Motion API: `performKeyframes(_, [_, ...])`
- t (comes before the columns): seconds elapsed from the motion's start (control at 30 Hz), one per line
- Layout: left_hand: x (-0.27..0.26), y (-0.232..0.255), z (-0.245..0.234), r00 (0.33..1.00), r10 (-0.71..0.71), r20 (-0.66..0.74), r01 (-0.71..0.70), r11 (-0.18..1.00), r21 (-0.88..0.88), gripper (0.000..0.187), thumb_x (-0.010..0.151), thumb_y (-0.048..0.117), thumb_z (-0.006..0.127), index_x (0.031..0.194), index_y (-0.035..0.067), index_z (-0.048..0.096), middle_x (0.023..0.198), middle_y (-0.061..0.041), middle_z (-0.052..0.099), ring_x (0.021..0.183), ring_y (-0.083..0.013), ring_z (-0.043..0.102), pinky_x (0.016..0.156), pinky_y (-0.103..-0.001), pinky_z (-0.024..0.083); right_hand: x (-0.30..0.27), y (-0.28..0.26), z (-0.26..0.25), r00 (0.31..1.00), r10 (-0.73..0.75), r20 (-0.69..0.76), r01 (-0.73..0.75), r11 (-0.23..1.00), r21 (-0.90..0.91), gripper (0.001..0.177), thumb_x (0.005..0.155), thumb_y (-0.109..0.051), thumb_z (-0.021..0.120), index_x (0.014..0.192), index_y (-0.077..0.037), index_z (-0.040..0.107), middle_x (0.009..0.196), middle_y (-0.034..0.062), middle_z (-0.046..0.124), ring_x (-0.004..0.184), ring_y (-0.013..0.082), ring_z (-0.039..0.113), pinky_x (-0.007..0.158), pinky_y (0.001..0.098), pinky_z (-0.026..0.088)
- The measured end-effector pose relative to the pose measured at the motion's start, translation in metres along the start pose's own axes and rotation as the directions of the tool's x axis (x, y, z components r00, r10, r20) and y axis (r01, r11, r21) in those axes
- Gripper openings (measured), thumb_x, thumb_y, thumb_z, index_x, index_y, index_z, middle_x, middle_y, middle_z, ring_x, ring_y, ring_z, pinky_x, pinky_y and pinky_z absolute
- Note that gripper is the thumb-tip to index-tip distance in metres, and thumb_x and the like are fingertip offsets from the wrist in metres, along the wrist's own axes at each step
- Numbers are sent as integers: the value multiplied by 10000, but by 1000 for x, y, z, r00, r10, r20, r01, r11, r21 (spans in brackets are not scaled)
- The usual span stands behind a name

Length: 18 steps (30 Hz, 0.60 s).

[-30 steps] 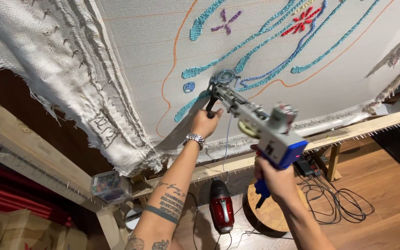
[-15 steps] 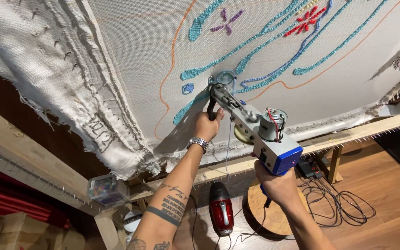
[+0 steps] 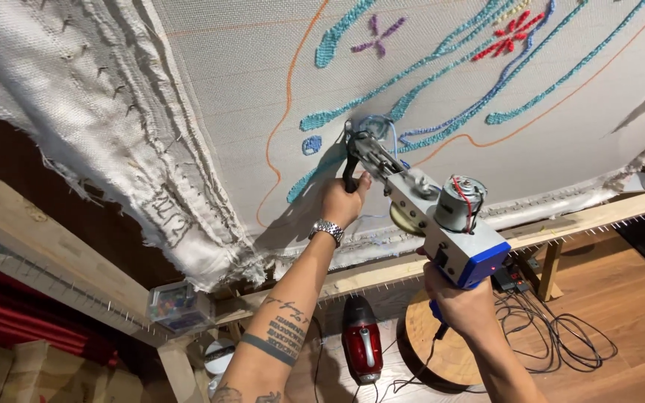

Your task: Using a tufting gun to apply yarn to a canvas for rug making.

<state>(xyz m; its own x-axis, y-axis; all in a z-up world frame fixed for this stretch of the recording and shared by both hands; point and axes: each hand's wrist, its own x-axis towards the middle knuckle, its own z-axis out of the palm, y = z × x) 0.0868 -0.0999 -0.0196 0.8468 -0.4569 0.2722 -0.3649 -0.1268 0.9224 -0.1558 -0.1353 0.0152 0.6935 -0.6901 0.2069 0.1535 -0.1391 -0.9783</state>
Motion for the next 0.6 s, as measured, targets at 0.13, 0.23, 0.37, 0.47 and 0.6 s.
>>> performKeyframes(0.13, [-10,12,1,959,-207,193,220,974,-49,261,826,385,597,804,132,535,483,-35,516,393,-96,433,410,-257,332,-9,-1,-20,987,157,-35,-160,975,-155,253,764,-89,631,989,-2,554,676,135,583,534,207,554,452,333,517])
performKeyframes(0.23, [-22,13,7,864,-207,458,340,912,-228,464,824,209,548,1262,88,455,948,-85,541,545,-114,570,407,-179,368,-16,-10,-35,991,126,-41,-125,992,34,244,754,-9,570,987,56,534,796,160,599,450,196,490,351,324,443])
performKeyframes(0.37, [-38,19,12,711,3,703,431,789,-439,443,797,90,538,1229,58,445,1231,-68,567,712,-176,663,398,-142,353,-25,-30,-55,989,142,-45,-126,958,257,309,683,50,565,990,73,578,733,103,531,434,140,366,379,250,304])
performKeyframes(0.47, [-55,31,19,707,58,705,436,749,-499,549,732,159,673,1198,-51,474,1155,-229,579,1097,-275,566,693,-329,571,-33,-27,-77,990,133,39,-139,961,239,297,707,-17,555,992,63,582,535,60,380,412,152,329,390,259,265])
performKeyframes(0.6, [-77,48,17,703,23,710,350,859,-374,408,755,311,667,1086,76,625,925,-80,670,591,-137,594,460,-173,378,-45,-23,-98,996,90,14,-90,958,271,134,714,28,558,729,-5,428,539,78,364,414,166,335,363,274,282])
